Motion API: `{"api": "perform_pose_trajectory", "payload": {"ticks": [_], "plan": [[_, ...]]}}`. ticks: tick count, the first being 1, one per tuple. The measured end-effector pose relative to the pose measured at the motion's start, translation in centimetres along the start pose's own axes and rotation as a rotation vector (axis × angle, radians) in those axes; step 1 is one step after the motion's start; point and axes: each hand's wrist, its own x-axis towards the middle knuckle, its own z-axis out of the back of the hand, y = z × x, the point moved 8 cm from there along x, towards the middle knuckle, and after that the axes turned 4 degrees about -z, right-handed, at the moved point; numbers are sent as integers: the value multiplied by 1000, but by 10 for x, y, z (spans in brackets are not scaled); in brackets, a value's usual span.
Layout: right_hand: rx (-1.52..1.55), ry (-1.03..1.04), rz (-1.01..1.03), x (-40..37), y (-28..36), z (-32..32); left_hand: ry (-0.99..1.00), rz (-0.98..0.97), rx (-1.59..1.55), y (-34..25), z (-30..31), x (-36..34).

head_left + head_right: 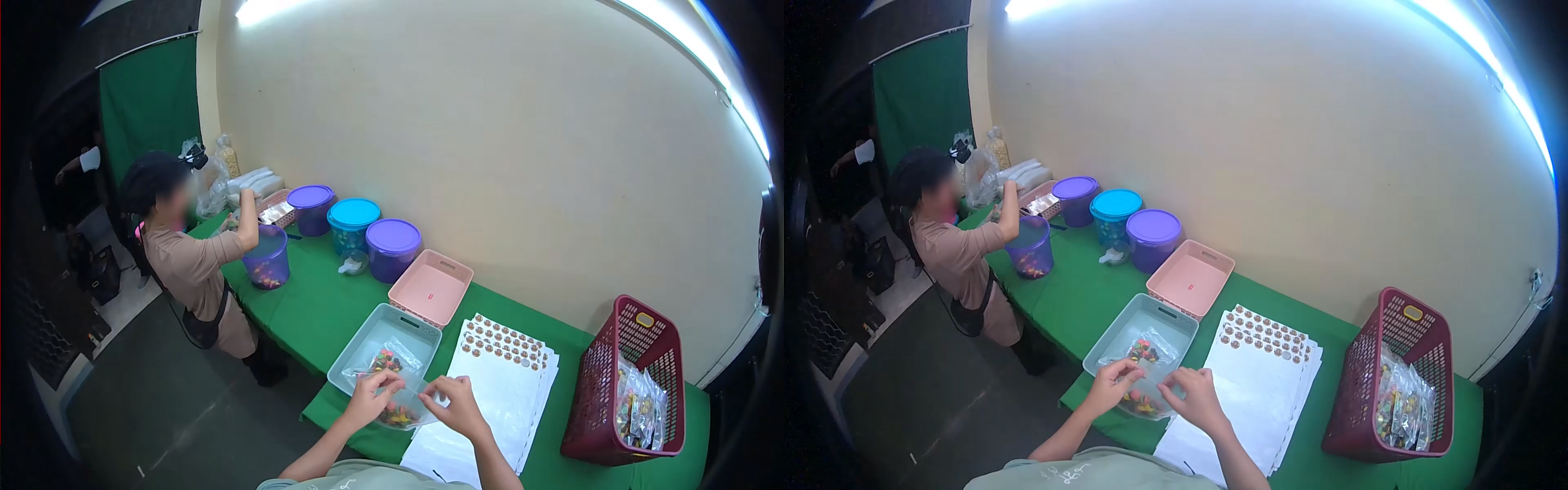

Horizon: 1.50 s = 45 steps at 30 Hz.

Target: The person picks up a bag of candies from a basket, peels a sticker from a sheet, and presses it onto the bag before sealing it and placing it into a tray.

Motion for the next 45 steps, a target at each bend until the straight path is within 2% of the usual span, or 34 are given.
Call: {"api": "perform_pose_trajectory", "payload": {"ticks": [4, 7, 11, 16, 24, 27, 28, 32, 35, 38, 40, 43, 44, 45], "plan": [[104, 71, -54, -11, 0, 2, 14, -226, 83, -27, -32, -9], [151, 74, -62, -23, 3, 7, -8, -182, 58, -26, -44, -14], [195, -9, -29, -35, 6, 11, -174, -197, 213, -44, -46, -24], [233, -121, -3, -56, 23, 11, -393, -388, 317, -69, -34, -40], [296, 23, 1, -99, 19, 11, -632, -336, 285, -74, -19, -59], [368, 62, -4, -112, 20, 14, -651, -356, 223, -72, -17, -62], [384, 62, 6, -116, 20, 17, -633, -371, 146, -74, -23, -62], [508, 62, -39, -135, 11, 28, -612, -484, 278, -99, -48, -67], [570, 63, -65, -146, 1, 35, -573, -459, 266, -91, -61, -63], [612, 72, -58, -154, -10, 41, -342, -370, 297, -91, -71, -52], [647, 98, -106, -159, -23, 45, -288, -369, 254, -90, -77, -51], [670, -22, -81, -162, -44, 56, -195, -316, 109, -64, -81, -46], [740, -121, -114, -164, -64, 56, -162, -291, 48, -53, -81, -45], [728, -243, -153, -165, -82, 61, -200, -339, 169, -59, -84, -49]]}}
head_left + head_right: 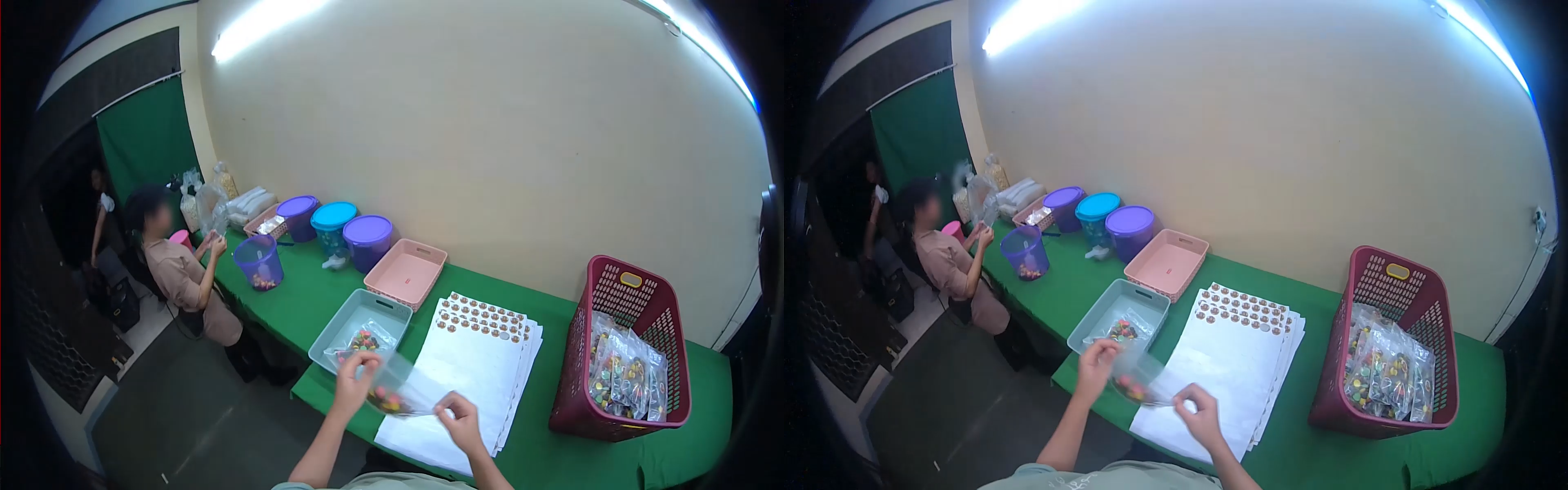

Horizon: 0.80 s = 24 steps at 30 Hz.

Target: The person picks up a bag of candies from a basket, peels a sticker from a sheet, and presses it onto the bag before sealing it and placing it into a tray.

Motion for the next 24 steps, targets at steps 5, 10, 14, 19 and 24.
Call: {"api": "perform_pose_trajectory", "payload": {"ticks": [5, 10, 14, 19, 24], "plan": [[446, -275, -214, 14, 2, 29, 264, -47, 207, 2, -85, -55], [592, -115, -276, 4, 3, -5, 187, -13, 32, 24, -125, -83], [149, 93, -52, 18, 35, 15, 241, -11, 25, 20, -109, -58], [-333, -19, -131, 11, 7, 62, -31, 341, -625, 65, -70, -56], [53, 234, -525, -28, -66, 52, 91, 917, -1139, 94, -101, -84]]}}
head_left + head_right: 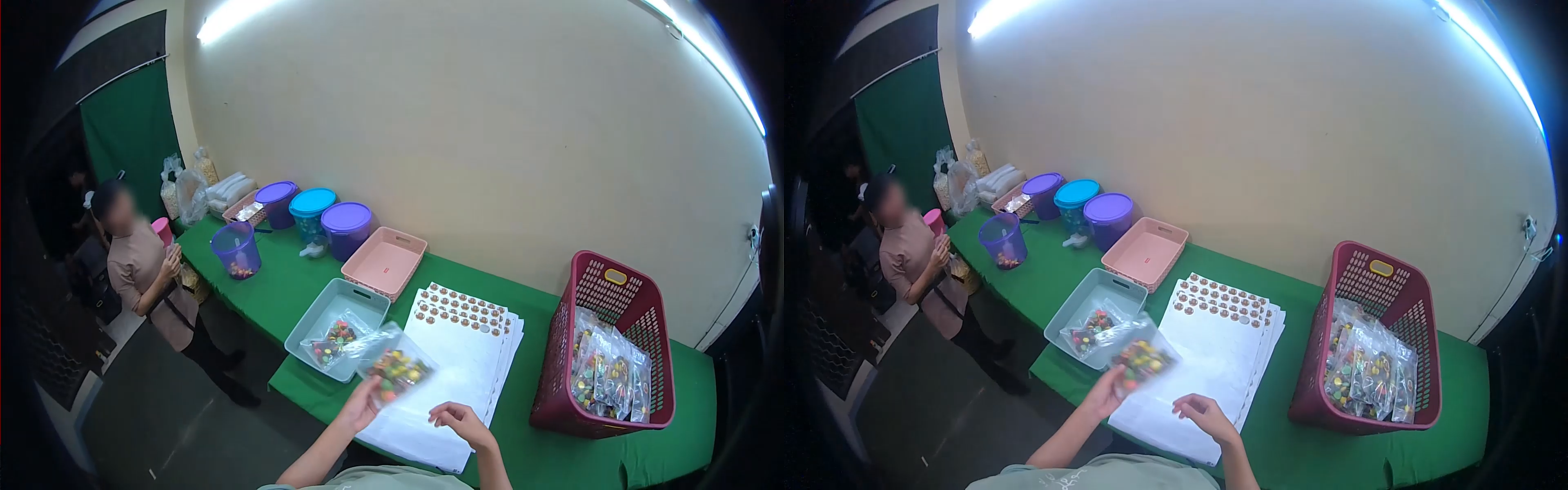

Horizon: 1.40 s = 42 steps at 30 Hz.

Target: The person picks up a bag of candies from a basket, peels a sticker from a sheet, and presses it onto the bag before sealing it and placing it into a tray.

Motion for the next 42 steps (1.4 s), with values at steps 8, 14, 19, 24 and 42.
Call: {"api": "perform_pose_trajectory", "payload": {"ticks": [8, 14, 19, 24, 42], "plan": [[154, -147, -111, -3, -6, 7, 71, 292, 245, 45, -26, -32], [503, -208, -114, -6, -32, -25, -136, 319, 296, 72, 13, -35], [278, -285, -175, -20, -22, -16, 86, 184, 682, 57, -16, -21], [411, -423, 140, -26, -14, 38, 148, 106, 802, 72, -24, -7], [562, -1022, 339, -146, 72, 346, 87, 101, 1029, 64, -5, 19]]}}
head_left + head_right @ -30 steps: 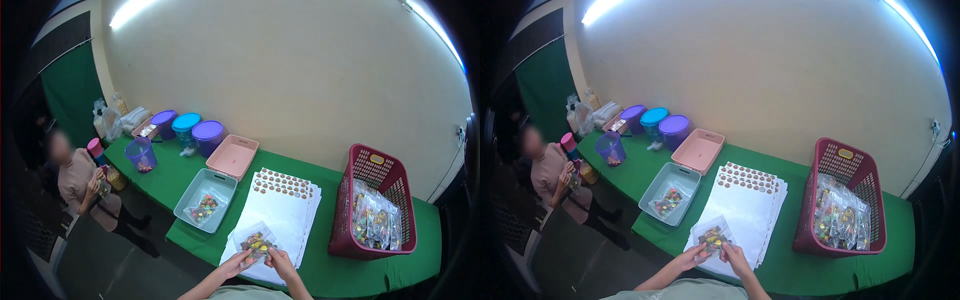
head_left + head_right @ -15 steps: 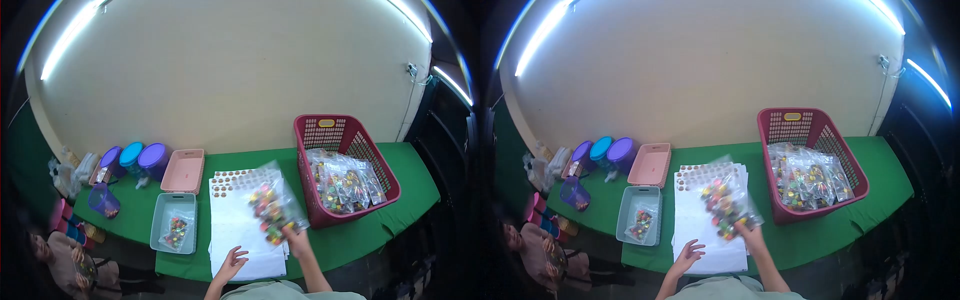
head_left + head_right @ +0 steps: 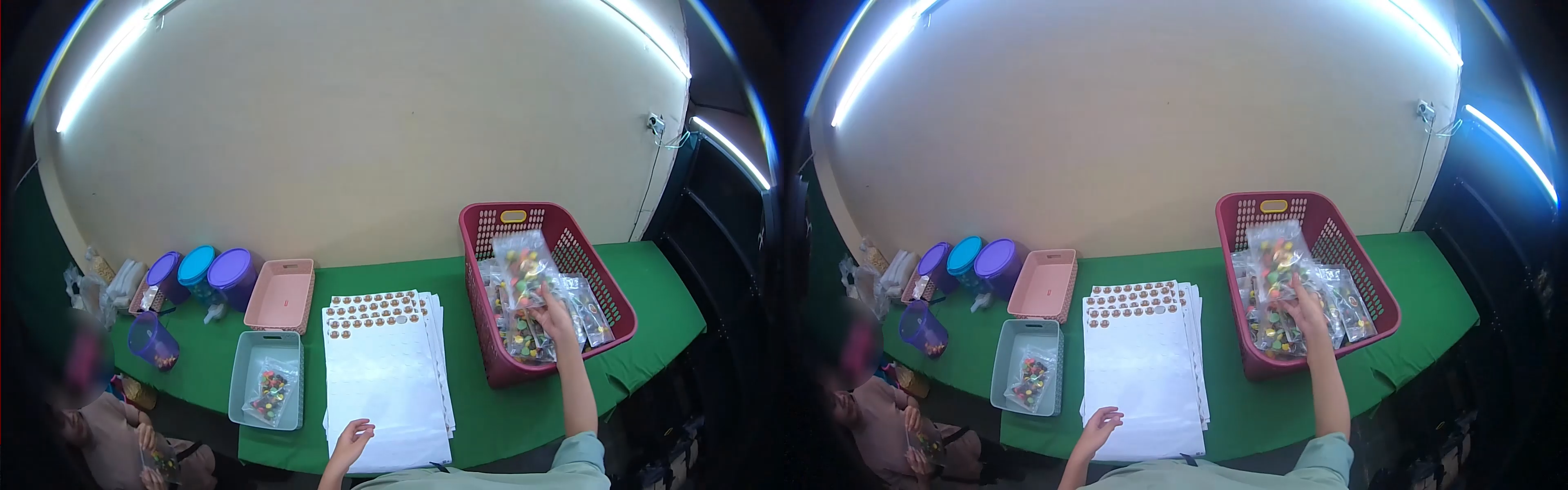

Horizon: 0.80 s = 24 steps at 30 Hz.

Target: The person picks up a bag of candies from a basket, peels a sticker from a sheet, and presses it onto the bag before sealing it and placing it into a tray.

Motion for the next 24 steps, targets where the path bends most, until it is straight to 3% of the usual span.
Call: {"api": "perform_pose_trajectory", "payload": {"ticks": [2, 9, 14, 17, 18, 24], "plan": [[23, -33, -54, -1, -9, 0, 21, -4, 13, 5, -4, 2], [-327, 3, 226, -73, 36, -38, -21, -46, 67, 34, -2, 2], [-692, 64, 454, -95, -9, -64, -142, -76, 117, 34, 20, -9], [-913, -139, 643, -111, -12, -79, -199, -88, 119, 32, 38, -17], [-916, -183, 817, -119, -7, -85, -225, -97, 120, 35, 46, -19], [-1211, -278, 823, -123, -16, -93, -362, -155, 123, 47, 94, -22]]}}
